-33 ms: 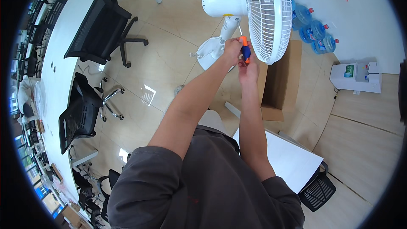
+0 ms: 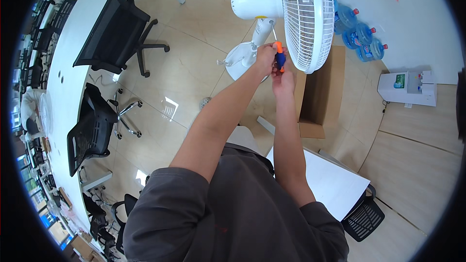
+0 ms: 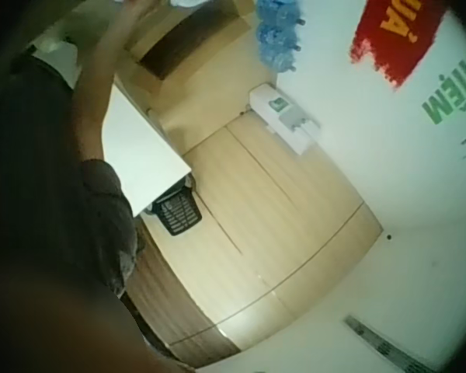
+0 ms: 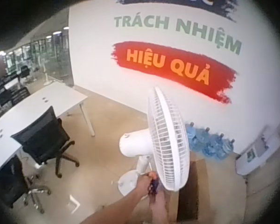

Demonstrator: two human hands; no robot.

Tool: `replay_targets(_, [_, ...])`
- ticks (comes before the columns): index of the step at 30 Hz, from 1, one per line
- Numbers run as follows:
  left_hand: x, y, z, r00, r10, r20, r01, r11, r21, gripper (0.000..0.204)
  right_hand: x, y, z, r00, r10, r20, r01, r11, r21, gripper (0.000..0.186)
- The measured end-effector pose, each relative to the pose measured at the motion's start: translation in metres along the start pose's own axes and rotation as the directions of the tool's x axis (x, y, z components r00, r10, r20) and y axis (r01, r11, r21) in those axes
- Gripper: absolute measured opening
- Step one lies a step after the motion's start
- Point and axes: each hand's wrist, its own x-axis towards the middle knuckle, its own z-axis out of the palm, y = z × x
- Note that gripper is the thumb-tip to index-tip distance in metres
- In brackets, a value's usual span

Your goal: The person is using a screwdriver to disassemble or repair a white standing fan.

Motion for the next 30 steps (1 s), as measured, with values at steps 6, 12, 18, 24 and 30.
replay_targets(6, [0.001,-0.006,0.001,0.991,0.130,-0.021,-0.124,0.974,0.189,0.028,0.001,0.007,0.004,0.979,-0.206,-0.013,0.198,0.958,-0.209,0.018])
replay_targets(12, [-0.002,0.001,0.003,0.998,0.054,-0.036,-0.050,0.995,0.088,0.029,-0.001,0.001,0.004,0.994,-0.105,-0.002,0.105,0.992,0.062,0.023])
replay_targets(18, [-0.008,0.001,0.005,0.992,0.081,-0.093,-0.060,0.976,0.211,0.033,0.010,0.006,0.001,0.999,0.009,0.036,-0.004,0.991,-0.130,0.022])
replay_targets(24, [0.001,0.003,0.005,0.998,0.019,-0.053,0.001,0.936,0.351,0.025,0.004,0.001,0.001,0.985,-0.171,0.022,0.171,0.985,-0.024,0.020])
replay_targets(30, [-0.012,0.007,0.008,0.996,0.024,-0.084,-0.008,0.984,0.179,0.029,-0.003,-0.007,0.010,0.999,0.020,-0.047,-0.029,0.982,-0.186,0.016])
